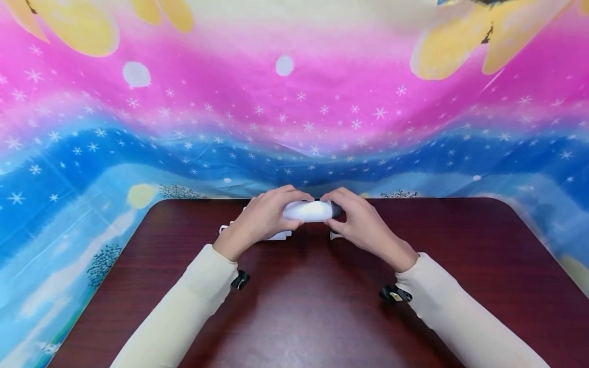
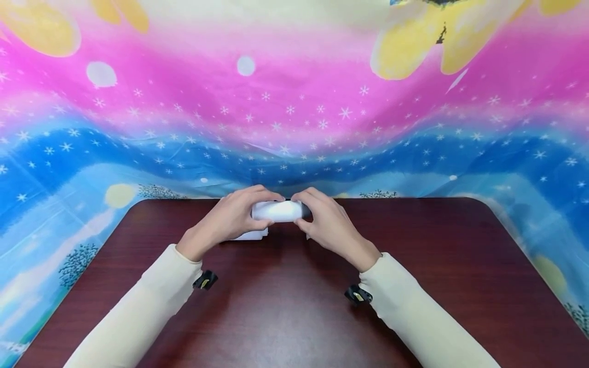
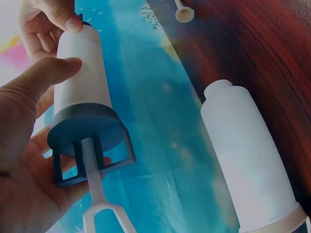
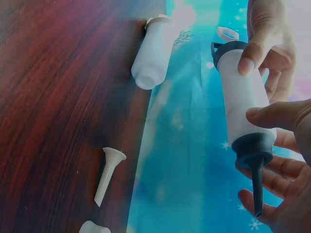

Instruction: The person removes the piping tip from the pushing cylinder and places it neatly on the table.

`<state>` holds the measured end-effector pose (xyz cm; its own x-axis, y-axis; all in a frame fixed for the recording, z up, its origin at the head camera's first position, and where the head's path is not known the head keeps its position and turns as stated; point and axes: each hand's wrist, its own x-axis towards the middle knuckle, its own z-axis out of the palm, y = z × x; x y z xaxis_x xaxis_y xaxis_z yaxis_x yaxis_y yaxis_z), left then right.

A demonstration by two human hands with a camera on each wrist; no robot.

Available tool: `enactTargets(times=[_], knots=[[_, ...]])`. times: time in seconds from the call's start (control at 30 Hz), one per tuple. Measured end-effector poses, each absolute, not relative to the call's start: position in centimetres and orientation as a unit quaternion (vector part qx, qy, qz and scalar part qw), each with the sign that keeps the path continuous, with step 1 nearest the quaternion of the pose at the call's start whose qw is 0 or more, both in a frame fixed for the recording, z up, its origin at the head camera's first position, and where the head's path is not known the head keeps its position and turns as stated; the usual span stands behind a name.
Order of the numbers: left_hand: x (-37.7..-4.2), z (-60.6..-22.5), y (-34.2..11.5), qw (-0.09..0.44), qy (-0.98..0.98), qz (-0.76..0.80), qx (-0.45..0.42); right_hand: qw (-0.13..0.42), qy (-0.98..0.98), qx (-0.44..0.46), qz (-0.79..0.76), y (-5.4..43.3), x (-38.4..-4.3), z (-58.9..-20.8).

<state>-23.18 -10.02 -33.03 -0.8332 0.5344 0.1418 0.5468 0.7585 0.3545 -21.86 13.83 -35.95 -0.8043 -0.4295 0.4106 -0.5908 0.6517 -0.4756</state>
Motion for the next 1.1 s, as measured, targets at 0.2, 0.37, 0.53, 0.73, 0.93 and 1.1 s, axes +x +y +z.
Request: enactTargets(times=[0.2, 0.37, 0.53, 0.73, 0.93, 1.1], knots=[[-22.5, -33.1, -10.2, 0.032, -0.931, -0.201, -0.304, 0.137, -0.895, 0.291, 0.309, 14.0, -21.1, -35.8], [-21.7, -33.0, -10.4, 0.038, -0.929, -0.201, -0.309, 0.152, -0.887, 0.305, 0.311, 14.2, -20.6, -36.0], [-21.0, -32.9, -10.6, 0.037, -0.925, -0.209, -0.315, 0.161, -0.882, 0.313, 0.315, 14.3, -20.0, -36.0], [-20.4, -33.2, -11.1, 0.054, -0.920, -0.209, -0.328, 0.160, -0.886, 0.304, 0.313, 14.3, -19.4, -35.9], [-20.1, -33.4, -11.2, 0.078, -0.911, -0.203, -0.350, 0.150, -0.887, 0.296, 0.321, 14.8, -19.1, -36.0], [-19.9, -33.5, -11.3, 0.092, -0.907, -0.192, -0.364, 0.136, -0.884, 0.293, 0.337, 15.3, -19.0, -36.0]])
